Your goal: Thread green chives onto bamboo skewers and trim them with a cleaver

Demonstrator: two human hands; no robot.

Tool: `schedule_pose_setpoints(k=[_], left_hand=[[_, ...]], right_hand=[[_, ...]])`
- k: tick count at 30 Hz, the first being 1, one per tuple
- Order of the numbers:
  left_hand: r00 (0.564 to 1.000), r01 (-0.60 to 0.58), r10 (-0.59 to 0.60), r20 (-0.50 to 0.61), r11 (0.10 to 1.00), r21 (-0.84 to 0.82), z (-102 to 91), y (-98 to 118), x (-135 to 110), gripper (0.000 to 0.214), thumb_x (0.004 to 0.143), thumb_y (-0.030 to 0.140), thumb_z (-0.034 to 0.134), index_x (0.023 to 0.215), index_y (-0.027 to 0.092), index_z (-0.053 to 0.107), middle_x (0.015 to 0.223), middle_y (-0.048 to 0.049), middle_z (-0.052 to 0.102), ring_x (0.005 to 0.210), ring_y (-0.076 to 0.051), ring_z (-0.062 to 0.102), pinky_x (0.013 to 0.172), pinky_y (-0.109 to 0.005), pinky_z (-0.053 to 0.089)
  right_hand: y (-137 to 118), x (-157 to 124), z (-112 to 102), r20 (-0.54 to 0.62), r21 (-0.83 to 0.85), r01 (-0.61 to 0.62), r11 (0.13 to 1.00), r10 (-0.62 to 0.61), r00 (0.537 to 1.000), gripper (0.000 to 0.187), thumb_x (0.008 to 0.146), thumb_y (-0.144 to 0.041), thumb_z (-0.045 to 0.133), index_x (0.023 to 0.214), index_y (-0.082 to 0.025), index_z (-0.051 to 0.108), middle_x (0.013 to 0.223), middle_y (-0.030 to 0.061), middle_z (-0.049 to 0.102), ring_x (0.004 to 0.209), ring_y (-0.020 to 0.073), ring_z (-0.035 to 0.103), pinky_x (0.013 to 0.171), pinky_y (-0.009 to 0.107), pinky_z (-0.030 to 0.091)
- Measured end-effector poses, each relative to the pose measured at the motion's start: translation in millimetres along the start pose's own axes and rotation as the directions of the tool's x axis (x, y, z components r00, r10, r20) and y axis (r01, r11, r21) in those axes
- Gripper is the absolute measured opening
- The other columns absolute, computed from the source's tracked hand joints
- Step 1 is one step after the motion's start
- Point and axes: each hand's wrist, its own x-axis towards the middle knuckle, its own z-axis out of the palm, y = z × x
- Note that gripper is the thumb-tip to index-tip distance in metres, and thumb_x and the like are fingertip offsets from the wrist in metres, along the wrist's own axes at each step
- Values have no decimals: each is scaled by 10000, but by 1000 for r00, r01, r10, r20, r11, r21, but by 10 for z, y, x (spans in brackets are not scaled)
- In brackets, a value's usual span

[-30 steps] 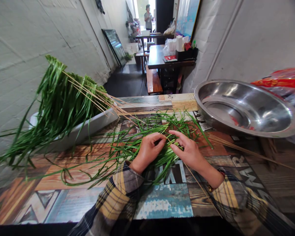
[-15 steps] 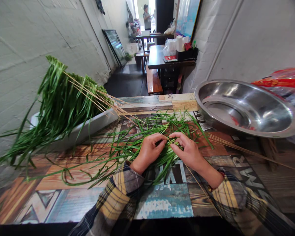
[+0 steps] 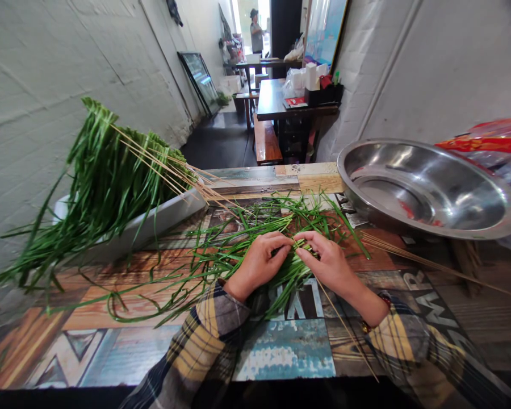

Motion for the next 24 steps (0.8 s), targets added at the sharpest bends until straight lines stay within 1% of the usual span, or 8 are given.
schedule_pose_setpoints(k=[3,6,10,14,16,18,21,24], left_hand=[[997,73,-73,0,997,-2,-17,-2,1,202,877,227,508,920,154,692,877,-61,691,817,-165,619,745,-266,450],[991,127,-127,29,992,-7,-13,-11,-1,213,882,242,498,863,142,686,824,-47,696,771,-158,616,710,-253,444],[990,130,-128,57,991,-27,6,1,-5,196,867,219,514,786,134,671,739,-24,666,702,-137,588,661,-234,425],[988,109,-104,116,993,-40,-3,15,-4,191,864,205,521,771,137,673,730,-22,668,690,-132,588,661,-234,429],[991,109,-106,78,993,-37,-28,-10,5,179,869,216,526,830,145,685,795,-34,691,746,-142,611,703,-246,446],[993,112,-111,-28,994,8,-59,-70,18,187,880,230,518,902,157,688,867,-50,695,815,-156,620,751,-265,456],[982,102,-74,-176,982,159,-89,-199,33,194,890,217,500,932,174,684,900,-59,667,866,-170,604,788,-293,459],[986,72,-19,-164,945,320,-88,-302,30,176,872,178,516,939,181,679,941,-66,638,916,-184,578,838,-325,454]], right_hand=[[1,-5,-2,-3,-10,12,1000,-12,1000,226,838,-303,546,1031,-209,618,760,-2,616,676,144,559,633,248,420],[-3,-10,1,-8,-20,11,1000,-11,1000,239,840,-319,546,1037,-207,621,768,5,625,681,148,560,640,254,426],[-8,-14,11,4,-6,-10,1000,10,1000,248,840,-313,536,1044,-198,619,787,12,636,676,146,558,643,258,429],[-16,-17,19,-13,-33,-8,999,7,1000,207,833,-303,534,970,-183,632,742,6,624,654,141,544,627,253,416],[-18,-16,21,-11,-48,-8,999,7,1000,204,833,-307,533,961,-183,634,727,1,614,639,137,532,611,250,405],[-19,-14,22,-6,-55,-1,999,1,1000,206,836,-308,529,964,-187,635,726,-2,612,639,135,530,611,248,402],[-20,-6,25,-6,-52,10,999,-10,1000,200,835,-301,522,954,-189,637,734,-1,619,649,134,536,627,247,410],[-22,0,30,-4,-51,9,999,-9,1000,195,830,-297,525,946,-187,637,752,4,628,660,136,539,642,252,417]])
